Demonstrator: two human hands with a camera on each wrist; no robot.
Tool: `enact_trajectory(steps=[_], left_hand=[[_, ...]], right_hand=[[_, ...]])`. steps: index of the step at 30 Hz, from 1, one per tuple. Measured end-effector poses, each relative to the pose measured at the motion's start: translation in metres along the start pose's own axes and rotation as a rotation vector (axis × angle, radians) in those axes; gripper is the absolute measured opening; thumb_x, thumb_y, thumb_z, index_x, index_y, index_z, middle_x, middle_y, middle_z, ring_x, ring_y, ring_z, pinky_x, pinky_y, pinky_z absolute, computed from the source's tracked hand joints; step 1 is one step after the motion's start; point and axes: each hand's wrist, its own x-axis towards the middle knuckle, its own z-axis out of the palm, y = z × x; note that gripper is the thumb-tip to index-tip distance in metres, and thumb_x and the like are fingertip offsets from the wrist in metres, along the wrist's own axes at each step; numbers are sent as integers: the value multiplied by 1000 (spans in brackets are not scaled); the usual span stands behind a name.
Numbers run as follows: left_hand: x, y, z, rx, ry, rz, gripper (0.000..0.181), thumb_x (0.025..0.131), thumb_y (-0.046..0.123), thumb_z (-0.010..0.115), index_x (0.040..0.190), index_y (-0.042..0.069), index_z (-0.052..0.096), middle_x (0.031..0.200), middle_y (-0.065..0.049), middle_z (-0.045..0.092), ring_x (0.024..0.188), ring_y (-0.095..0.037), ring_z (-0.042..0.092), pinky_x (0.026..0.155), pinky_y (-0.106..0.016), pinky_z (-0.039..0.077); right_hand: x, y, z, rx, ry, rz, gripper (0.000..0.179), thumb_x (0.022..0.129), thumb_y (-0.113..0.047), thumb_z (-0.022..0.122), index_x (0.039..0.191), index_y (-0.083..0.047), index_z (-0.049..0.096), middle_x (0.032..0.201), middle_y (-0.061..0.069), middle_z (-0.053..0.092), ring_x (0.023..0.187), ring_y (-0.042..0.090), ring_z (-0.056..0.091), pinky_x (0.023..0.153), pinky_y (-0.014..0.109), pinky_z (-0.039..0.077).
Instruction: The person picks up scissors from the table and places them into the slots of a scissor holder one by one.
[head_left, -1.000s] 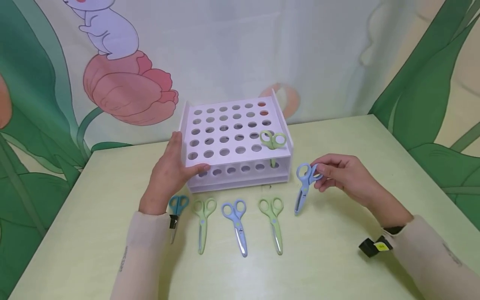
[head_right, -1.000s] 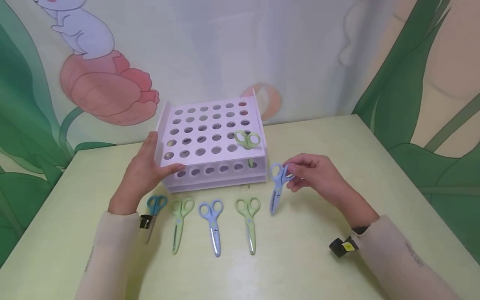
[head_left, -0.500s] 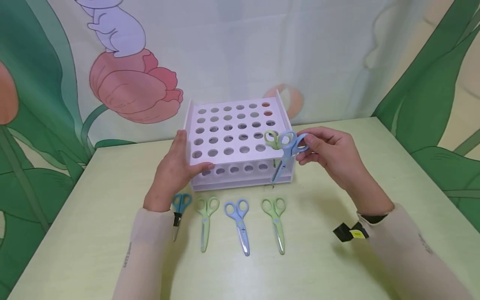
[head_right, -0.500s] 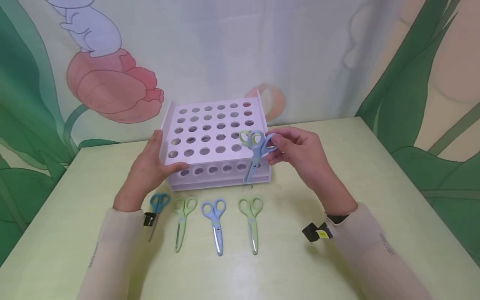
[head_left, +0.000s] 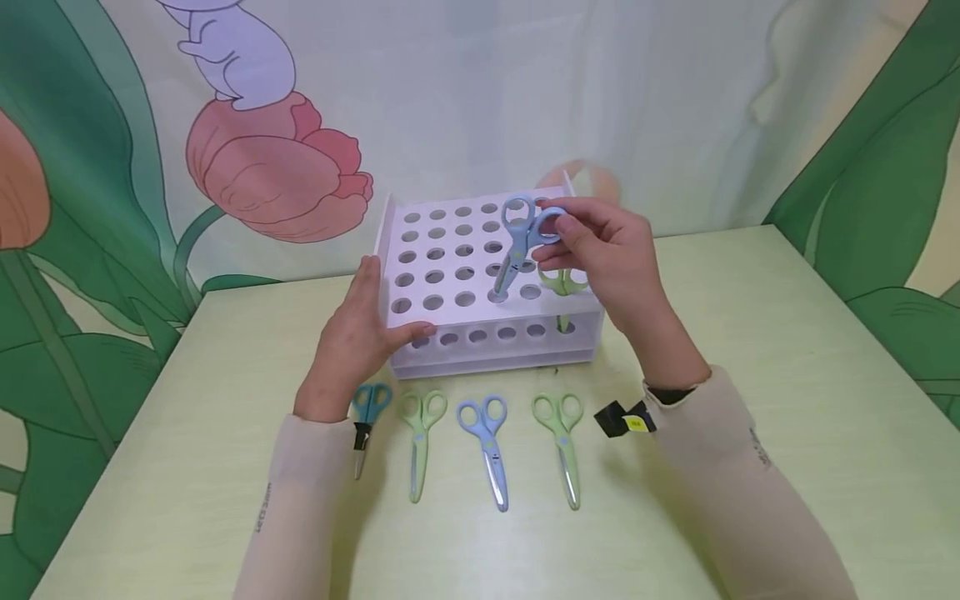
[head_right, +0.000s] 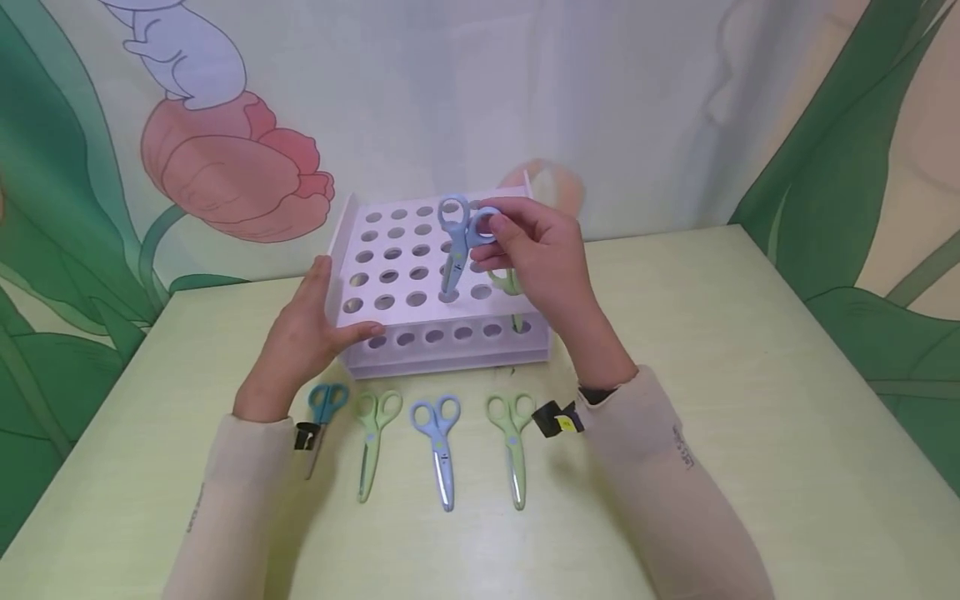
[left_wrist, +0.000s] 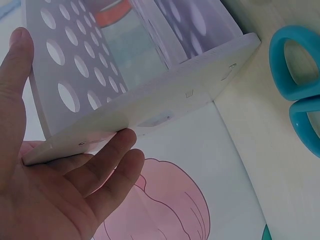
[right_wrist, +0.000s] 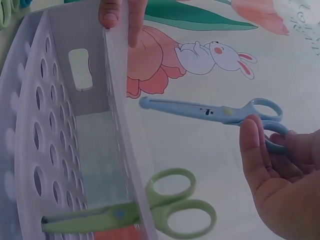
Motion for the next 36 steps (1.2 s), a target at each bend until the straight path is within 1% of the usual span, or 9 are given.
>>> enact_trajectory(steps=[2,4,7,10,14,18,24,30,36], left_hand=[[0,0,1,2,1,-1,124,78,48,85,163,8,4,168,-11,10,133,-34,40,103,-51,41],[0,-1,1,-5,11,12,122,78,47,86,163,9,8,164,-12,22,127,-33,44,99,-50,43],[0,-1,1,-28,35,40,115,77,43,89,161,12,16,147,-11,39,113,-30,51,89,-48,46],[1,-1,0,-46,49,50,110,75,40,91,158,15,22,130,-8,45,102,-28,53,82,-45,47],[2,-2,0,-44,45,42,111,75,39,91,159,16,21,132,-9,44,104,-29,52,83,-47,47],[2,-2,1,-35,38,40,115,76,39,91,161,14,18,140,-11,41,110,-31,50,89,-49,46],[1,-1,1,-17,12,15,121,77,46,88,163,10,10,163,-14,23,128,-35,42,103,-53,40],[3,-2,1,-11,11,11,122,77,46,87,163,10,9,163,-15,23,130,-36,41,104,-54,40],[3,-3,2,-13,15,14,122,77,46,88,163,11,10,159,-15,28,125,-34,44,101,-52,42]], right_hand=[[3,4,6,-28,-6,6,26,100,2,59,123,14,63,95,17,69,75,24,72,74,37,59],[7,7,10,-37,-12,7,26,100,4,58,124,15,63,95,18,68,74,23,72,73,37,59],[10,10,16,-51,-17,11,26,100,4,58,123,14,64,96,20,68,74,21,72,73,36,59],[12,10,18,-73,-19,26,27,100,4,59,124,13,65,98,21,68,74,20,72,73,34,59],[12,13,18,-113,-19,76,29,99,2,61,126,10,65,103,23,68,73,17,71,73,33,59],[12,19,16,-140,-30,134,29,99,-1,62,127,8,66,107,23,69,73,17,71,74,32,58],[12,24,17,-227,-57,198,29,100,-2,61,128,5,67,109,21,71,73,19,72,70,31,59],[11,28,19,-383,-116,264,27,100,-7,64,125,-2,71,101,14,72,58,21,66,55,26,54],[9,28,19,-492,-172,304,24,99,-9,67,122,-4,73,94,15,71,52,33,64,50,31,52]])
